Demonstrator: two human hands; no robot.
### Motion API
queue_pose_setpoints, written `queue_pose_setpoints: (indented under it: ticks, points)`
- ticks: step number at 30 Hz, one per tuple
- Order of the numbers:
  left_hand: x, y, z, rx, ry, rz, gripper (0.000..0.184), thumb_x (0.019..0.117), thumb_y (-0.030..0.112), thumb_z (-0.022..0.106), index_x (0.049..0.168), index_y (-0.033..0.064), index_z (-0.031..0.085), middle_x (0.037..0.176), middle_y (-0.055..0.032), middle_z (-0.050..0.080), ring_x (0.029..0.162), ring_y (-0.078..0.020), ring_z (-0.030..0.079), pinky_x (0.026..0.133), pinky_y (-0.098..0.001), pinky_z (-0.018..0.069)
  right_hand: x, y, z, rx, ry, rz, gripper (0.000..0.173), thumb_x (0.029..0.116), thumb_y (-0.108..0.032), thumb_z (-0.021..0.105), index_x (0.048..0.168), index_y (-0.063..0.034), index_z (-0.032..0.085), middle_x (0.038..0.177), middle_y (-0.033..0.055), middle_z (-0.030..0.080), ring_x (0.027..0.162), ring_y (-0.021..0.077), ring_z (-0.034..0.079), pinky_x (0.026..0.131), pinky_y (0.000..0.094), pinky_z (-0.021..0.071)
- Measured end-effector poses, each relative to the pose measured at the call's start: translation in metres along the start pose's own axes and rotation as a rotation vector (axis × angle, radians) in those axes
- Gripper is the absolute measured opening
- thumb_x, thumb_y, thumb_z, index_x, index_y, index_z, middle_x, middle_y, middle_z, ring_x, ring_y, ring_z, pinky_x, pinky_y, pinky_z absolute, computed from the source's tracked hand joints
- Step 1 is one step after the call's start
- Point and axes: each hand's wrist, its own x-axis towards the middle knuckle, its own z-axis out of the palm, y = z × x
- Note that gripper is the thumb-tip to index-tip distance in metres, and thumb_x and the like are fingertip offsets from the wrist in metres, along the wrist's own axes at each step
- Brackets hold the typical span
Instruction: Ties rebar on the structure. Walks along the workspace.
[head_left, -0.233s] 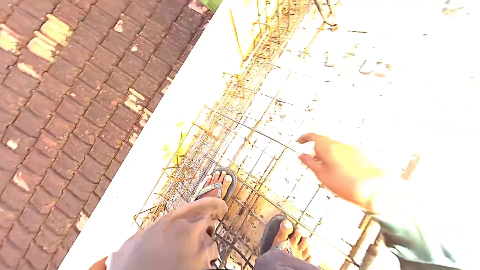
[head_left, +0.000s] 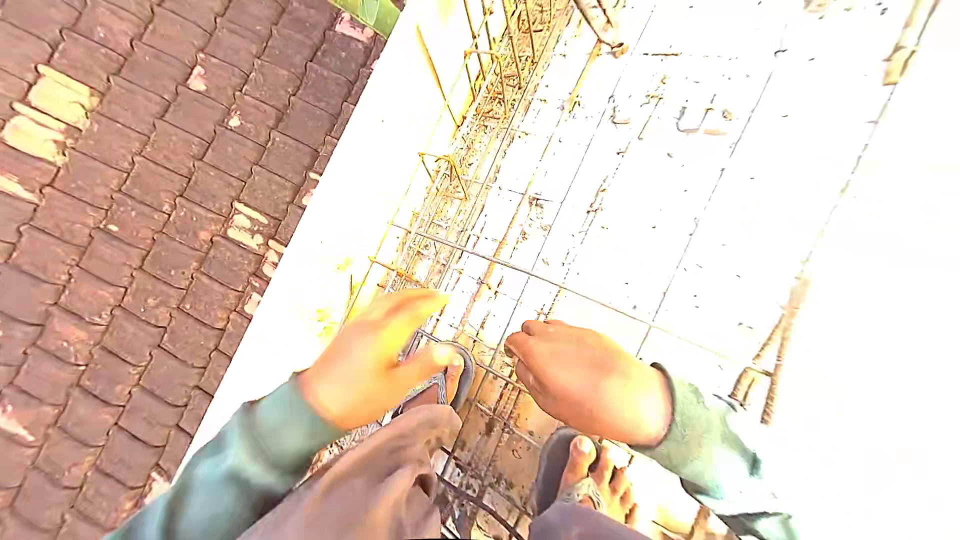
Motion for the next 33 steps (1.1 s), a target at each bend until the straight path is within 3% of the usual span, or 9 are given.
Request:
queue_pose_setpoints:
  ticks: [2,6,9,11,16,19,24,28,33]
  points:
    - [0.05,0.032,0.017,-0.088,-0.236,0.023,0.054,0.1026,0.052,0.055,0.148,0.0213,0.054,0.132,-0.0028,0.064,0.115,-0.0172,0.064,0.097,-0.047,0.0547,-0.005,0.008,-0.004,0.115,0.234,-0.004,0.026,0.1064,-0.024,0.05,0.111,-0.0093,0.071,0.1,0.0091,0.068,0.094,0.0254,0.067,0.08,0.0453,0.0563]
    - [0.089,0.044,0.034,-0.242,-0.236,0.129,0.029,0.1088,0.027,0.05,0.105,0.0084,0.072,0.085,-0.0026,0.068,0.073,-0.0123,0.062,0.07,-0.0344,0.0528,-0.056,-0.019,-0.062,0.391,0.3,0.338,0.024,0.1072,-0.006,0.049,0.119,0.0019,0.069,0.115,0.0172,0.069,0.107,0.0245,0.066,0.095,0.0385,0.0499]
    - [0.099,0.018,0.049,-0.513,-0.089,0.186,0.031,0.1085,0.025,0.048,0.091,0.0113,0.07,0.072,0.0033,0.06,0.061,-0.0069,0.053,0.057,-0.0259,0.0446,-0.068,-0.061,-0.076,0.759,0.632,0.54,0.022,0.1019,0.01,0.046,0.093,0.0088,0.066,0.07,0.007,0.054,0.06,0.0052,0.045,0.06,0.0135,0.0379]
    - [0.106,0.02,0.069,-0.844,-0.101,0.124,0.034,0.109,0.024,0.043,0.087,0.0095,0.065,0.066,0.0042,0.05,0.057,-0.005,0.046,0.055,-0.0218,0.0398,-0.043,-0.03,-0.044,1.289,0.905,0.318,0.033,0.1041,0.009,0.033,0.087,0.0031,0.06,0.06,-0.0033,0.044,0.05,0.0007,0.042,0.052,0.012,0.0385]
    - [0.116,0.046,0.092,-1.349,-0.166,-0.14,0.039,0.1134,0.023,0.028,0.12,-0.0009,0.058,0.103,-0.0102,0.065,0.095,-0.0169,0.067,0.089,-0.0353,0.057,0.053,0.0,0.015,1.776,1.351,-0.004,0.026,0.1118,-0.019,0.037,0.1,-0.0149,0.061,0.076,-0.0041,0.062,0.067,0.0069,0.063,0.069,0.0245,0.0586]
    - [0.111,0.052,0.096,-1.298,-0.263,-0.155,0.043,0.113,0.037,0.024,0.139,0.0076,0.042,0.108,-0.0117,0.063,0.091,-0.0167,0.067,0.078,-0.0345,0.0573,0.072,-0.009,0.016,1.77,1.461,0.09,0.024,0.1123,-0.022,0.037,0.103,-0.0166,0.058,0.083,-0.0043,0.063,0.073,0.0071,0.065,0.072,0.024,0.0588]
    - [0.114,0.035,0.078,-1.028,-0.551,-0.076,0.048,0.1106,0.048,0.032,0.139,0.011,0.043,0.083,-0.0051,0.055,0.054,-0.0104,0.049,0.051,-0.0269,0.0455,0.079,-0.002,0.015,1.46,1.339,0.339,0.02,0.1116,-0.029,0.041,0.115,-0.0179,0.057,0.095,-0.0031,0.062,0.08,0.0071,0.064,0.069,0.0255,0.0557]
    - [0.116,0.012,0.079,-1.257,-0.603,-0.042,0.035,0.1119,0.035,0.038,0.096,0.0089,0.055,0.058,0.006,0.038,0.043,-0.0035,0.034,0.042,-0.0182,0.0312,0.062,0.016,0.016,1.188,1.138,0.215,0.023,0.1073,-0.02,0.048,0.125,-0.0072,0.055,0.108,0.0058,0.068,0.097,0.0163,0.068,0.086,0.0352,0.0582]
    - [0.118,-0.008,0.083,-1.695,-0.806,0.029,0.048,0.1126,0.034,0.028,0.069,0.0183,0.041,0.048,0.0074,0.032,0.036,-0.0032,0.031,0.035,-0.0181,0.0301,0.061,0.023,0.033,1.481,0.565,-0.202,0.066,0.1022,-0.05,0.056,0.149,-0.0043,0.05,0.133,0.0183,0.065,0.117,0.0228,0.067,0.097,0.0354,0.0561]
